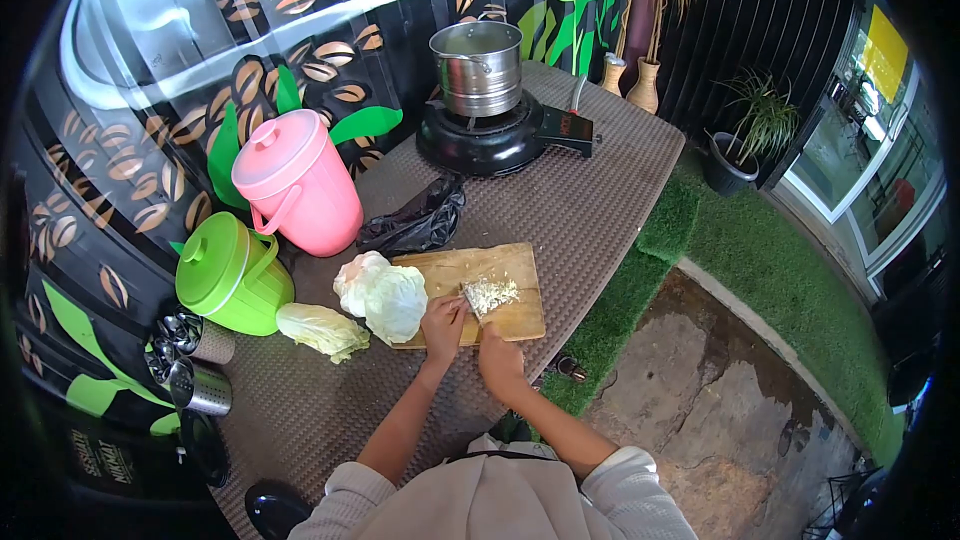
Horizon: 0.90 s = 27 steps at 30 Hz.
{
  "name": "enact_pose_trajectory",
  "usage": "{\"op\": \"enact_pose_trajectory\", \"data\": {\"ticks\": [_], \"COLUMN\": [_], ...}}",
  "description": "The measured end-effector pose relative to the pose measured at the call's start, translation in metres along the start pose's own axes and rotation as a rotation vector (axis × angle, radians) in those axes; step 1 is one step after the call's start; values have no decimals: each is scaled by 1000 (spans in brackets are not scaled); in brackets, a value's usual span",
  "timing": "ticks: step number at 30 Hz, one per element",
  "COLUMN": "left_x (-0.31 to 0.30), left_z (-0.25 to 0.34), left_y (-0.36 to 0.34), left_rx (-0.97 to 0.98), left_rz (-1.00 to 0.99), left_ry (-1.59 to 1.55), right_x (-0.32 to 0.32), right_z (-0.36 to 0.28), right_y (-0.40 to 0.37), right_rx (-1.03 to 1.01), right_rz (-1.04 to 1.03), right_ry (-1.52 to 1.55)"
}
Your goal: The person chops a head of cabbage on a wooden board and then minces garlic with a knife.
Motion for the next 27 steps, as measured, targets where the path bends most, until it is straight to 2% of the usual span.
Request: {"op": "enact_pose_trajectory", "data": {"ticks": [3,5,8,12,14,15,19,21,22,25,27], "left_x": [2,1,3,0,0,1,3,8,8,0,-5], "left_z": [-2,2,4,-3,1,6,3,0,1,1,-7], "left_y": [-1,-1,1,0,2,3,0,1,1,2,0], "left_rx": [8,-9,-23,-71,-13,46,35,6,8,-66,-171], "left_rz": [-32,-47,-41,12,3,-7,-54,-116,-116,-28,51], "left_ry": [26,30,25,-51,-34,-18,-2,32,32,-49,-115], "right_x": [5,-4,-20,-17,8,7,6,-10,-17,-23,5], "right_z": [2,7,16,9,8,5,12,14,16,8,9], "right_y": [7,19,27,14,12,8,22,29,27,19,12], "right_rx": [34,-15,-109,-127,35,55,59,-75,-75,-121,100], "right_rz": [1,-25,9,41,31,-5,10,31,33,38,-41], "right_ry": [106,193,206,171,145,163,201,157,157,192,220]}}
Point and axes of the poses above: each hand's wrist, its own y-axis towards the middle knuckle, its own x-axis out of the palm, z = x × y, the point moved 8 cm from there along y, towards the middle knuckle, and after that the axes turned 8 degrees about -y, right-handed, at the moved point
